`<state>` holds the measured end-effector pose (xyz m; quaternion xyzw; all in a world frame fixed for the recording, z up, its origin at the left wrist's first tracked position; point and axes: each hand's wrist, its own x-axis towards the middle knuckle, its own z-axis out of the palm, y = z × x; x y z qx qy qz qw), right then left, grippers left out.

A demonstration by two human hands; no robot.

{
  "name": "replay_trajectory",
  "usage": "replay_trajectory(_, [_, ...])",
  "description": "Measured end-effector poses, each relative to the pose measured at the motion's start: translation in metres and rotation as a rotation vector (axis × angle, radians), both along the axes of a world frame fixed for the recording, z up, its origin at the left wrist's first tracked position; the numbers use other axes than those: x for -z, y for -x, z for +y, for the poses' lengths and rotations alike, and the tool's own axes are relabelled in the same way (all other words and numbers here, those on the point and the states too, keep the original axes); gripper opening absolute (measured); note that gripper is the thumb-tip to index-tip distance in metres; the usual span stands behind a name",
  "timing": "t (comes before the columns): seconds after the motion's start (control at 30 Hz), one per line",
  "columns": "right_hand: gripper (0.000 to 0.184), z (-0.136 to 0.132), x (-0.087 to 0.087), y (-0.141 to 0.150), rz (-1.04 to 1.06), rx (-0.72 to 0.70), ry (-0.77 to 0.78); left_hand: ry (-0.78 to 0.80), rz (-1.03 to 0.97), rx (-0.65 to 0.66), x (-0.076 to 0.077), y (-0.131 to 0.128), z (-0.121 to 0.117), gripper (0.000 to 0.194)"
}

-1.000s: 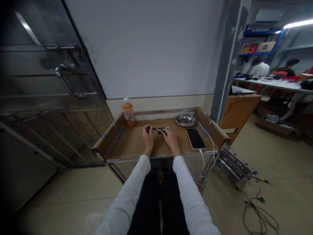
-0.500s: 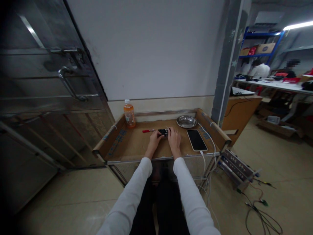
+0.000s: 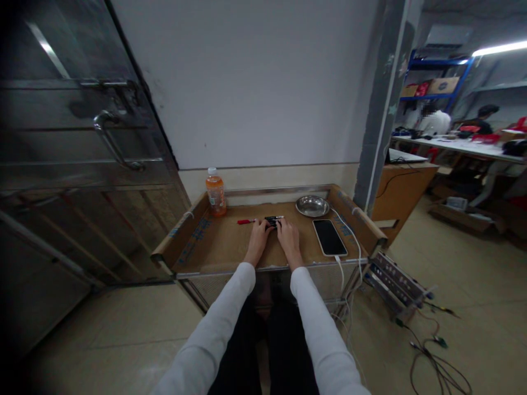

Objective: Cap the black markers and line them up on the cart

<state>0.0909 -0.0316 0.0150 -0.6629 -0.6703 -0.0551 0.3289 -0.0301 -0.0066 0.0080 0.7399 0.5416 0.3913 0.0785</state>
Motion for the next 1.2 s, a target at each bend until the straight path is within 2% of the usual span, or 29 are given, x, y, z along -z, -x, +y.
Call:
replay_trajectory(0.23, [0.028,0.001,0.001,-0.001,-0.053,0.023,0.054,-0.046,-0.021,0.030,0.005,0.002,0.005,0.020])
replay_trajectory(0.37, [0.025,0.003,0.004,-0.002,-0.050,-0.058,0.035,-0.142,-0.057,0.082,0.006,-0.001,0.005,0.026])
replay_trajectory(0.47, [0.024,0.007,0.008,-0.003,-0.034,-0.150,0.025,-0.154,-0.077,0.158,0.007,-0.001,0.005,0.023])
replay_trajectory(0.57, [0.024,0.010,0.010,-0.004,0.001,-0.207,0.023,-0.130,-0.080,0.176,0.007,0.001,0.004,0.015])
replay_trajectory(0.77, [0.029,0.010,0.011,-0.005,0.054,-0.139,0.027,-0.079,-0.039,0.191,0.005,0.003,0.000,0.011])
replay_trajectory(0.9, [0.034,0.007,0.011,-0.006,0.051,-0.153,0.036,-0.043,0.045,0.158,0.007,0.002,-0.001,0.011])
replay_trajectory(1.03, [0.037,0.005,0.010,-0.004,0.046,-0.136,0.052,-0.035,0.091,0.067,0.007,0.001,-0.004,0.010])
replay_trajectory(1.2, [0.030,0.001,0.004,-0.002,0.001,-0.069,0.077,-0.033,0.172,-0.058,-0.003,0.000,-0.011,0.010])
